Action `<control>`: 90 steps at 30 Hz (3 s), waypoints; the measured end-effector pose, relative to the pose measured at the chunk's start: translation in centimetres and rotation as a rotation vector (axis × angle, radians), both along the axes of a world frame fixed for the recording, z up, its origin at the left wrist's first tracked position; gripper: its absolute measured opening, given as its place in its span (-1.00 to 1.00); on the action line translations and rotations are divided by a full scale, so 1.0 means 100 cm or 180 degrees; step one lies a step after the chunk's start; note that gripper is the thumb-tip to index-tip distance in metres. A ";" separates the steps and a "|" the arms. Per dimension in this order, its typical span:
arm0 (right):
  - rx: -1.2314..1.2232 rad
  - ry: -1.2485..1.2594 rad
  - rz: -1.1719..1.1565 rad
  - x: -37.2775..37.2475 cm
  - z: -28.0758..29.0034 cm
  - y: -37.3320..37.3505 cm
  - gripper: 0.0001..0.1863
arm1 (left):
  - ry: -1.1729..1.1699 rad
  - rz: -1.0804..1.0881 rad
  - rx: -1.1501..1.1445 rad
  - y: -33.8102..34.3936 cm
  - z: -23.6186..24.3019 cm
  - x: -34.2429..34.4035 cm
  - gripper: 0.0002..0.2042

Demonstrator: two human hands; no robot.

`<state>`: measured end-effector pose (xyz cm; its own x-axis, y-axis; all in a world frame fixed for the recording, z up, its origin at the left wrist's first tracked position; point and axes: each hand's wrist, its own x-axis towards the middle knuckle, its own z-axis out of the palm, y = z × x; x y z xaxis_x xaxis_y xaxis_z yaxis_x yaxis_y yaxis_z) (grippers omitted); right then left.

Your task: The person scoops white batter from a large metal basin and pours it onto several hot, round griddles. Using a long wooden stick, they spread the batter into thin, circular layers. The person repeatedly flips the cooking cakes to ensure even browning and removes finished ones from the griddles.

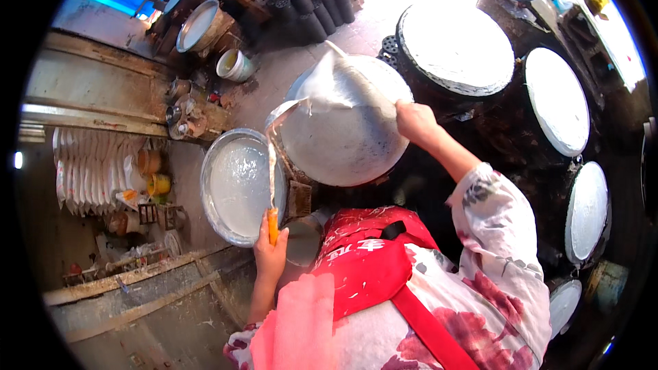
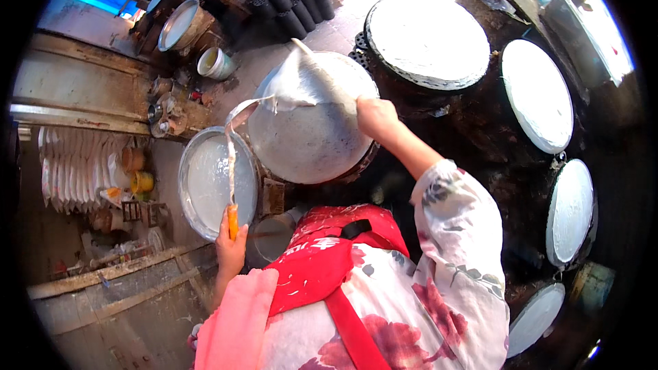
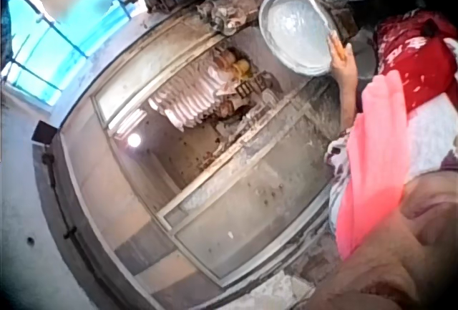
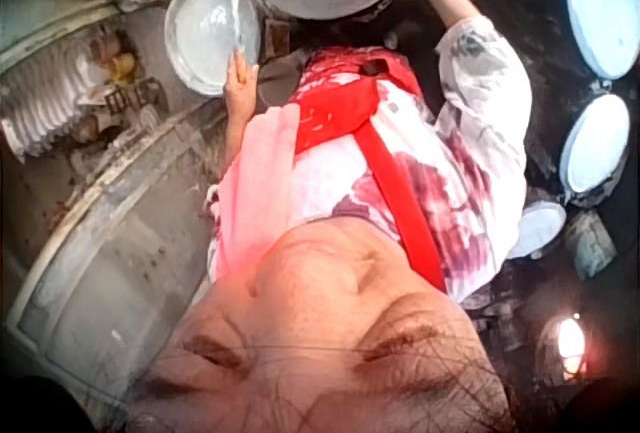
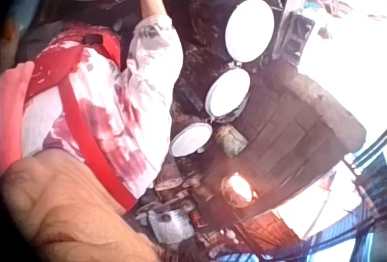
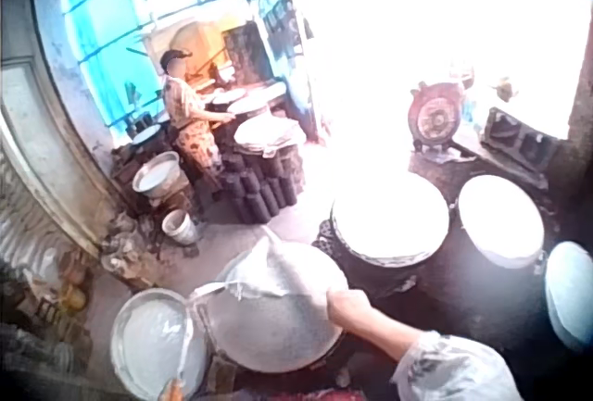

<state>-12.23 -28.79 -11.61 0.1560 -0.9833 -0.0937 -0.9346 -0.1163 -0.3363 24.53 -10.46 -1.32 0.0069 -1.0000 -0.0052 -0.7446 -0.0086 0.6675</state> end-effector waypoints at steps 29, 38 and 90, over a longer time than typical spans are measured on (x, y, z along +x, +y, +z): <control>0.0222 0.0533 0.2387 -0.020 0.025 -0.016 -0.82 | 0.2373 0.1711 0.0640 0.025 -0.019 -0.040 -0.63; 0.0241 0.0297 0.2008 -0.005 0.001 -0.087 -0.83 | 0.2519 0.1817 0.0921 0.016 -0.010 -0.043 -0.63; 0.0338 -0.0893 -0.0775 0.033 -0.034 0.212 -0.68 | 0.2766 0.0260 0.1204 0.012 -0.018 0.013 -0.67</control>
<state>-8.97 -7.61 -15.00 -0.0467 -0.9818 -0.1840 -0.8005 0.1470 -0.5811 25.78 -9.22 -3.09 -0.0820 -0.9275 -0.3647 0.0236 -0.3677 0.9297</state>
